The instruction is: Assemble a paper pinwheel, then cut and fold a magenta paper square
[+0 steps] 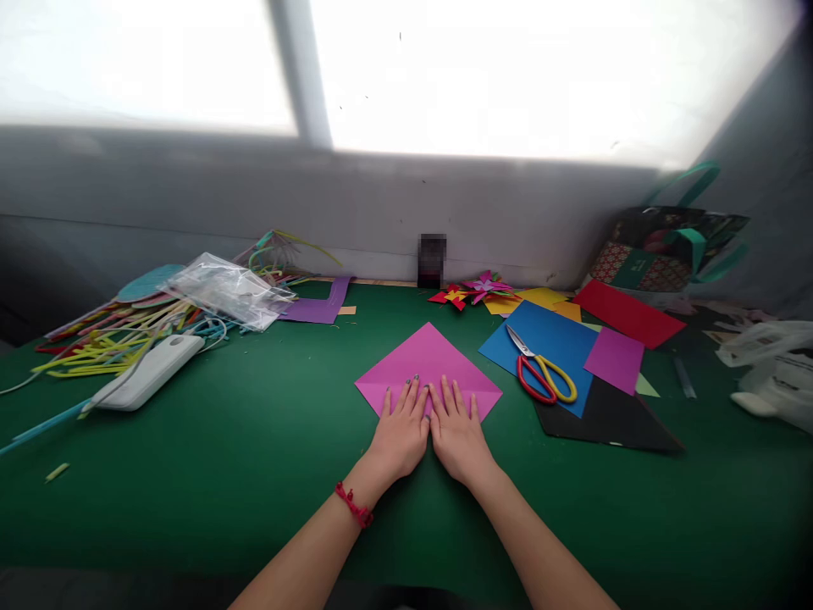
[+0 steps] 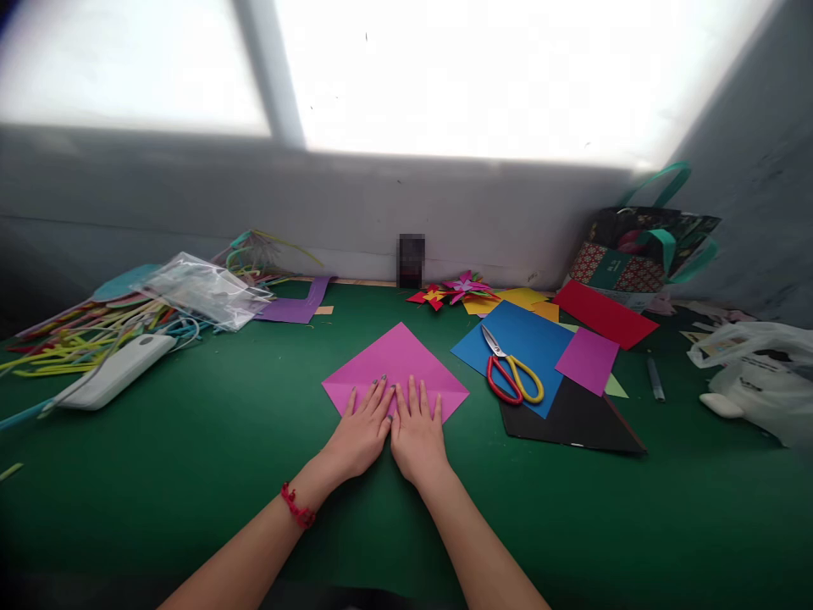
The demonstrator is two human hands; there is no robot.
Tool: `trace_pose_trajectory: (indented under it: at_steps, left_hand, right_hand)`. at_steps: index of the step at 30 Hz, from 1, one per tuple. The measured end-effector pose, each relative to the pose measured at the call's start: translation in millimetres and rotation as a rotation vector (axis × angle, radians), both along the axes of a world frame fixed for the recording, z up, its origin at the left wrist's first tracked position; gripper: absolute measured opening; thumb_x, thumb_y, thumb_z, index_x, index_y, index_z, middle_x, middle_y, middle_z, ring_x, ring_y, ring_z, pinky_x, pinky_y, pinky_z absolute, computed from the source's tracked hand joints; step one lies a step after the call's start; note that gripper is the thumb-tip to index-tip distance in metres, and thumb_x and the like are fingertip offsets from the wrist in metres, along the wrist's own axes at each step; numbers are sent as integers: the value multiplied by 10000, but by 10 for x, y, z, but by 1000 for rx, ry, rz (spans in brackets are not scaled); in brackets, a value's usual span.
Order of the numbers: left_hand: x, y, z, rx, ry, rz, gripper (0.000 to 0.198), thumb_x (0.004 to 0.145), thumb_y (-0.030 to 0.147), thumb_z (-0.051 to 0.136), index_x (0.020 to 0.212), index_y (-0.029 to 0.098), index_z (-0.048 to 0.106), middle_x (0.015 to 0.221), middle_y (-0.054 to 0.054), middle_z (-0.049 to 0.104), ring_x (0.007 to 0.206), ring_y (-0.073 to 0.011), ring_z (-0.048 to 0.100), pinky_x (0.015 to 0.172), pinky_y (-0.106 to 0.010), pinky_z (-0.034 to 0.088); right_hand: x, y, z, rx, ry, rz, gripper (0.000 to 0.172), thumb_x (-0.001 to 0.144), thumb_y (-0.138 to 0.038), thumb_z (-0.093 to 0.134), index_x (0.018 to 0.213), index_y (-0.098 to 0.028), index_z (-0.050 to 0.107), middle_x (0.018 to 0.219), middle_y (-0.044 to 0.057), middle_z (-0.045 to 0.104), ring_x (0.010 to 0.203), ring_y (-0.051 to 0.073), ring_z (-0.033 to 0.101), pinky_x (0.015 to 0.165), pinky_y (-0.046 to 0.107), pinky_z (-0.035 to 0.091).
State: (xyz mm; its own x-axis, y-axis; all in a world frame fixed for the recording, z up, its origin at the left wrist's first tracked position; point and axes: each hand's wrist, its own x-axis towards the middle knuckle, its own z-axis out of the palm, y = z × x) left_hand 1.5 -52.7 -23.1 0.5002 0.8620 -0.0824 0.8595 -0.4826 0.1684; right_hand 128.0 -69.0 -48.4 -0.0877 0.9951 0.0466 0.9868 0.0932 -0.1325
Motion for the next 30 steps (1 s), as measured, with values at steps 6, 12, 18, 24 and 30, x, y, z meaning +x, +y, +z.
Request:
trace_pose_trajectory:
  at_steps: [6, 12, 18, 24, 30]
  left_hand:
    - [26, 88, 103, -65, -100, 66, 514, 918, 308, 106, 1388, 144, 234, 1455, -83, 200, 1338, -226, 182, 1063, -532, 105]
    - [186, 367, 74, 380, -95, 175, 474, 889, 155, 187, 1309, 79, 394, 1391, -143, 351, 1320, -258, 227, 1068, -534, 17]
    - [247, 450, -132, 480, -82, 224, 469, 888, 186, 238, 1312, 47, 382, 1380, -173, 359, 1315, -266, 233, 1072, -525, 30]
    - [248, 460, -142, 468, -110, 270, 461, 903, 204, 224, 1290, 32, 407, 1351, -192, 394, 1293, -271, 284, 1066, -540, 42]
    - [220, 456, -117, 452, -48, 273, 452, 881, 152, 236, 1281, 52, 421, 1351, -182, 399, 1291, -270, 287, 1059, -554, 38]
  right_hand:
    - [19, -1, 52, -41, 52, 13, 529, 908, -416, 120, 1411, -254, 117, 1485, 5, 40, 1357, 204, -12, 1070, 482, 2]
    - [-11, -1, 58, 1, 41, 1, 532, 910, -422, 126, 1413, -248, 126, 1484, 15, 66, 1358, 223, 10, 1066, 497, 13]
    - [-31, -32, 99, -10, 64, -11, 510, 906, -354, 222, 1405, -257, 187, 1481, 16, 117, 1357, 238, 51, 1063, 499, 37]
    - [-44, 162, 264, 38, 212, -129, 446, 915, -316, 219, 1269, -221, 472, 1344, 80, 443, 1231, 255, 387, 1011, 497, 217]
    - [-175, 466, 228, 424, 84, -97, 386, 877, -174, 322, 1193, -82, 524, 1321, 189, 441, 1233, 284, 368, 1019, 461, 209]
